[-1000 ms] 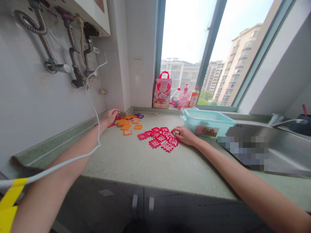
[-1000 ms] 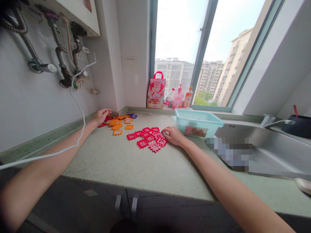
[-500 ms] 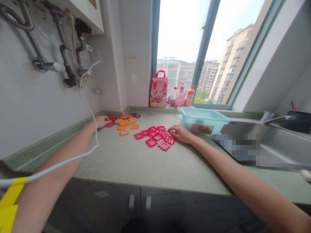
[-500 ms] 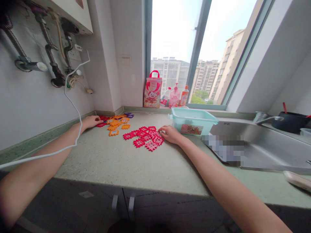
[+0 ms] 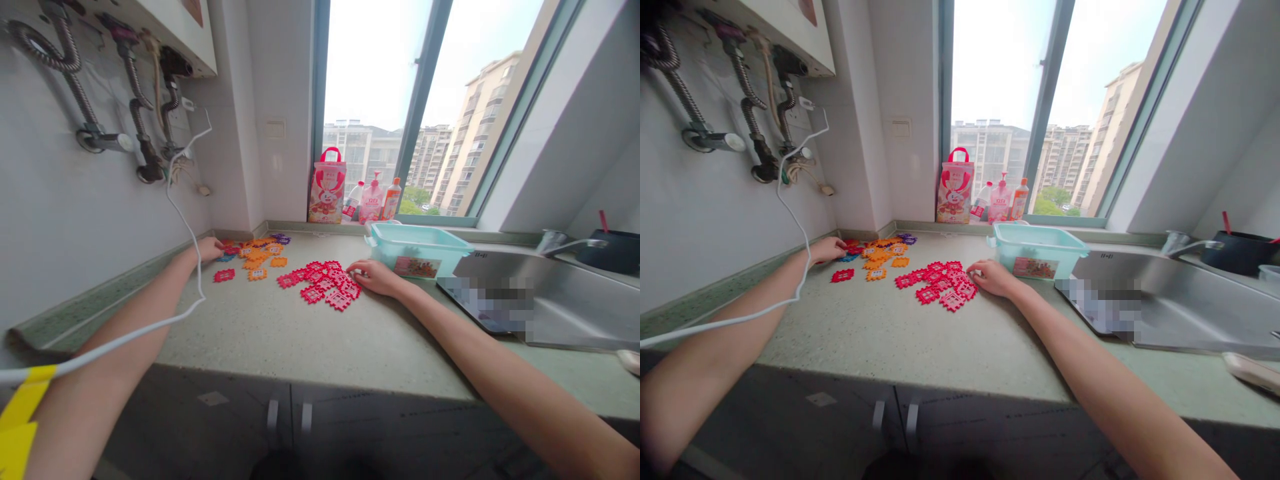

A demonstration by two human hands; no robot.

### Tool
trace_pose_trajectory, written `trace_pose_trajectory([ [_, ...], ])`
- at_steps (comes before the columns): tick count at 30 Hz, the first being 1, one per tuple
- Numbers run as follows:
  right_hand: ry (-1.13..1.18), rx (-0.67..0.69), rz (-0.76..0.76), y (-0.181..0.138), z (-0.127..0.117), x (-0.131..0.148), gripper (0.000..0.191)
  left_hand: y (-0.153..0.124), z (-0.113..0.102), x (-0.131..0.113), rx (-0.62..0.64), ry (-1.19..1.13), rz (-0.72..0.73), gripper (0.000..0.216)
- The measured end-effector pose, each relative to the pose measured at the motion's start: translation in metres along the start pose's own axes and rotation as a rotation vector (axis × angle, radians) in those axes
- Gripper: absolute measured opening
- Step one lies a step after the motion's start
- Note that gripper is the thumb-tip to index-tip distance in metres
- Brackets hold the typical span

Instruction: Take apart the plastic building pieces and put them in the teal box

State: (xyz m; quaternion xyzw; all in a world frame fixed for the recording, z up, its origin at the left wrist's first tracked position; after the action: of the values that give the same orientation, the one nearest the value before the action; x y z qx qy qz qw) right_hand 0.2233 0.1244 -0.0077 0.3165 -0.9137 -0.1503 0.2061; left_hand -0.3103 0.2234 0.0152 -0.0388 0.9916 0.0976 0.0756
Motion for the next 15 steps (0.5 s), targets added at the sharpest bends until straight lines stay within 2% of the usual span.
trace_pose_trajectory([
  [9,0.019,-0.011,0.070,-0.0041,-0.0090,-0.0005,0.031,-0.0046,-0.0007,-0.0044,0.008,0.083,-0.008,0.032],
  [13,0.011,0.010,0.091,-0.0048,-0.0099,0.0003,0.032,-0.0035,-0.0024,-0.0043,0.087,0.092,-0.013,0.040],
  [15,0.001,0.018,0.094,-0.0047,-0.0096,0.0004,0.032,-0.0038,-0.0048,-0.0059,0.108,0.068,0.028,0.046],
])
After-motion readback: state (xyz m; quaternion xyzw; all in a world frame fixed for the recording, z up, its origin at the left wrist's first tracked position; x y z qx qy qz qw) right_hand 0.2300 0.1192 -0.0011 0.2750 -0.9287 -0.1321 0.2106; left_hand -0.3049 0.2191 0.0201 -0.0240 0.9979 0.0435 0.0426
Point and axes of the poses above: each hand's wrist, its own y-axis towards the middle knuckle, its own z-axis out of the palm, x = y × z, the point moved 10 cm from there along y, towards the middle knuckle, and after that the axes turned 4 degrees about z, right-handed, at the moved point
